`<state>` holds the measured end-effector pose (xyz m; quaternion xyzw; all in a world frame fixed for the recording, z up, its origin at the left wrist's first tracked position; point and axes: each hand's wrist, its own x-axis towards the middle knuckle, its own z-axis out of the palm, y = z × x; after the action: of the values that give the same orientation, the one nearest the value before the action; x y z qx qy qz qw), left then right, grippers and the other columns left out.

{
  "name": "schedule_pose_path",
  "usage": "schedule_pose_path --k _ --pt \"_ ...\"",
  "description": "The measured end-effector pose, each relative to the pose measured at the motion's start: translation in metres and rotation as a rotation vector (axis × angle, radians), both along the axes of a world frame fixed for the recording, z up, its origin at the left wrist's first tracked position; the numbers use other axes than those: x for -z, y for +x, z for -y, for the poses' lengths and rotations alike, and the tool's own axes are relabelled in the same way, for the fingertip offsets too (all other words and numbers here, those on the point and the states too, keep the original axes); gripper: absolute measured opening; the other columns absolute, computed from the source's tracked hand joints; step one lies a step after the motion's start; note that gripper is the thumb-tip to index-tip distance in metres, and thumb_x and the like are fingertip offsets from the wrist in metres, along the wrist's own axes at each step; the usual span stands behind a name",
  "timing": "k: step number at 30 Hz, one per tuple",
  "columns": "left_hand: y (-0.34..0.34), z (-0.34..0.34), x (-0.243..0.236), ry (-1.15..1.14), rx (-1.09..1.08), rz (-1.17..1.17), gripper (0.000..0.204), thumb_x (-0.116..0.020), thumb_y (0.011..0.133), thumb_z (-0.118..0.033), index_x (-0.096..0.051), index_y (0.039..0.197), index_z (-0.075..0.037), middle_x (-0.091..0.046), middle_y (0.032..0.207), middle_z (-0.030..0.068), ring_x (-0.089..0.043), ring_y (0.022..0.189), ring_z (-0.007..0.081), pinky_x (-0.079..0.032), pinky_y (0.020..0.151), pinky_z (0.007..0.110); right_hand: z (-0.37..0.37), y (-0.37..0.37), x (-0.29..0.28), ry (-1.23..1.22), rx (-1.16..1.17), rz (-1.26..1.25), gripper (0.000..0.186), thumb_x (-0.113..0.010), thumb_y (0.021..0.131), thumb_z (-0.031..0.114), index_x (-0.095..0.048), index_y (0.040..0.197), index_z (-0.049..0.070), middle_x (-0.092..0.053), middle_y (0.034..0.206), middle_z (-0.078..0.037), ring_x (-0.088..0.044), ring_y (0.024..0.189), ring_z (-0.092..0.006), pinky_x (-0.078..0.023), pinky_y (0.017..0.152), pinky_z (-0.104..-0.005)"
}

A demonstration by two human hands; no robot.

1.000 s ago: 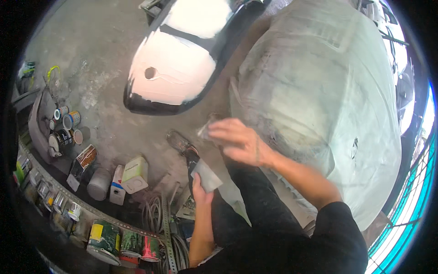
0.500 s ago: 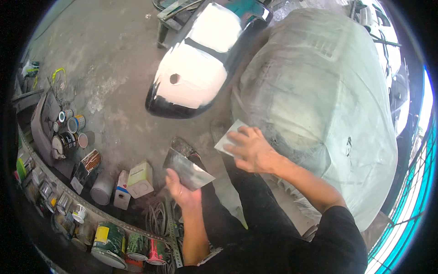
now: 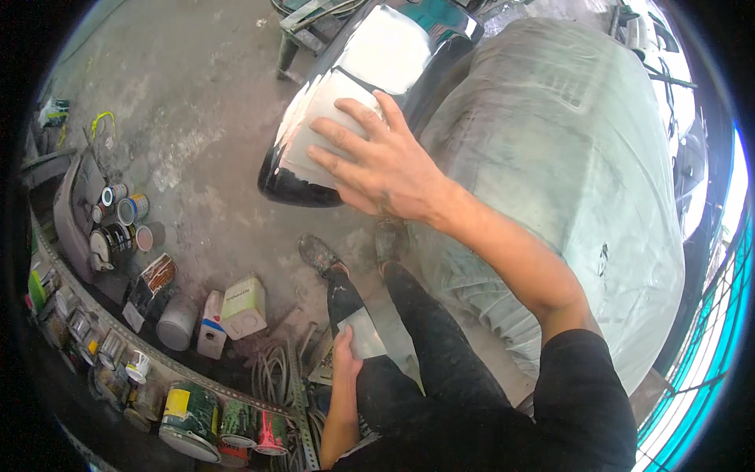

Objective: Manually sanding a body panel of a car or motorcycle with sandpaper.

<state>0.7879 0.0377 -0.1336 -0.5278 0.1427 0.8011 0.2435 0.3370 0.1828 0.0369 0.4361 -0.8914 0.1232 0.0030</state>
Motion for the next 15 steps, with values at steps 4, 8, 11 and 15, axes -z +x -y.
schedule_pose_path --k 4,8,11,15 --pt "0.011 -0.008 0.012 -0.009 0.035 0.042 0.039 -0.064 0.104 -0.024 -0.060 0.133 0.002 -0.070 0.125 0.0140 -0.069 0.112 0.0285 -0.054 0.100 0.046 0.001 -0.003 0.012 -0.027 0.004 0.015 0.064 -0.085 0.070 0.025 -0.066 0.131 0.014 -0.053 0.148 -0.008 -0.046 0.137 -0.0379 -0.033 0.112 -0.0642" --pt "0.005 -0.010 0.013 -0.009 0.052 0.024 0.040 -0.063 0.105 -0.023 -0.059 0.135 0.004 -0.069 0.125 0.0152 -0.068 0.113 0.0291 -0.054 0.099 0.045 0.000 -0.008 0.018 -0.016 0.000 0.011 0.065 -0.085 0.071 0.025 -0.067 0.132 0.016 -0.052 0.148 -0.008 -0.046 0.138 -0.0377 -0.033 0.112 -0.0643" --pt "0.004 -0.013 0.014 -0.023 0.075 0.048 0.041 -0.063 0.105 -0.023 -0.058 0.135 0.005 -0.068 0.125 0.0158 -0.068 0.113 0.0294 -0.054 0.099 0.044 -0.001 -0.010 0.022 -0.024 -0.002 -0.002 0.065 -0.085 0.070 0.025 -0.067 0.132 0.018 -0.052 0.148 -0.007 -0.046 0.137 -0.0377 -0.033 0.112 -0.0643" --pt "0.009 -0.015 0.020 -0.005 0.081 0.023 0.037 -0.058 0.108 -0.024 -0.059 0.134 0.001 -0.069 0.126 0.0136 -0.069 0.113 0.0285 -0.054 0.101 0.045 -0.003 -0.011 0.024 -0.039 -0.004 0.000 0.066 -0.085 0.069 0.025 -0.067 0.132 0.019 -0.053 0.147 -0.007 -0.047 0.137 -0.0377 -0.033 0.112 -0.0644"
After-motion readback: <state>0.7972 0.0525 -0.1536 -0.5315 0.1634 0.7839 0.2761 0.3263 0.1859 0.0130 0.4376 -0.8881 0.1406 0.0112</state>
